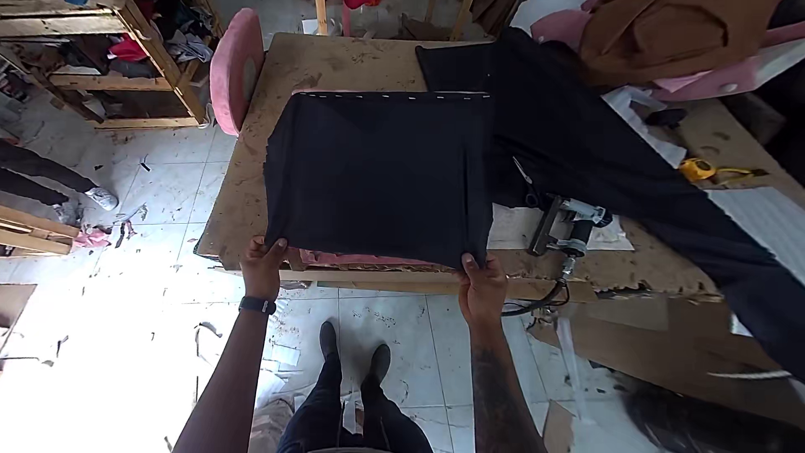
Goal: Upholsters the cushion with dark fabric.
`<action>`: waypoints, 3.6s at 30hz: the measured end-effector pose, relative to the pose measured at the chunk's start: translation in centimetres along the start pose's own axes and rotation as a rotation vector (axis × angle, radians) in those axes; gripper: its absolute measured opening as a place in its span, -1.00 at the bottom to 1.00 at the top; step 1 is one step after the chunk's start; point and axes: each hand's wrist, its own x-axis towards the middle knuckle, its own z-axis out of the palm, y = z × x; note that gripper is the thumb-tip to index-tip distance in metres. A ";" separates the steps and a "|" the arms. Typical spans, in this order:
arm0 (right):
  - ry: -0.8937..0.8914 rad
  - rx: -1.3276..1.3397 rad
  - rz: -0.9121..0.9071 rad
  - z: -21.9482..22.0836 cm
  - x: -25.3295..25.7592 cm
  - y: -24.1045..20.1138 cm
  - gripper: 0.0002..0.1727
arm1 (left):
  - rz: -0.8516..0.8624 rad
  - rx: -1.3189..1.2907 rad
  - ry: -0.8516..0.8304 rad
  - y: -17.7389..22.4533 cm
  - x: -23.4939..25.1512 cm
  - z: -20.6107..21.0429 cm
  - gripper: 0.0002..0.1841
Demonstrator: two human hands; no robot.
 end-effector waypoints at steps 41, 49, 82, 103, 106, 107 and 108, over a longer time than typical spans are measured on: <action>-0.088 -0.130 0.268 6.9 -4.2 1.4 -0.79 | -0.053 0.357 0.024 -1.4 -7.1 6.5 -0.71; -0.121 -0.106 0.219 6.6 -4.2 2.0 -0.81 | 0.014 0.325 0.037 -1.6 -7.4 6.8 -0.78; 0.074 -0.239 0.109 8.1 -5.0 2.7 -0.63 | -0.180 0.045 0.231 -6.1 -11.9 17.4 -0.74; -0.036 -0.412 0.169 10.5 -7.2 3.5 -0.54 | -0.230 0.111 0.200 -7.2 -12.9 18.5 -0.78; -0.014 -0.484 0.156 10.2 -7.1 3.6 -0.50 | -0.203 0.092 0.205 -7.9 -12.8 18.5 -0.78; -0.011 -0.505 0.156 10.0 -7.1 3.7 -0.48 | -0.219 0.087 0.214 -8.2 -12.8 18.4 -0.77; -0.011 -0.526 0.157 9.7 -7.1 3.9 -0.46 | -0.244 0.084 0.217 -8.6 -12.8 18.2 -0.76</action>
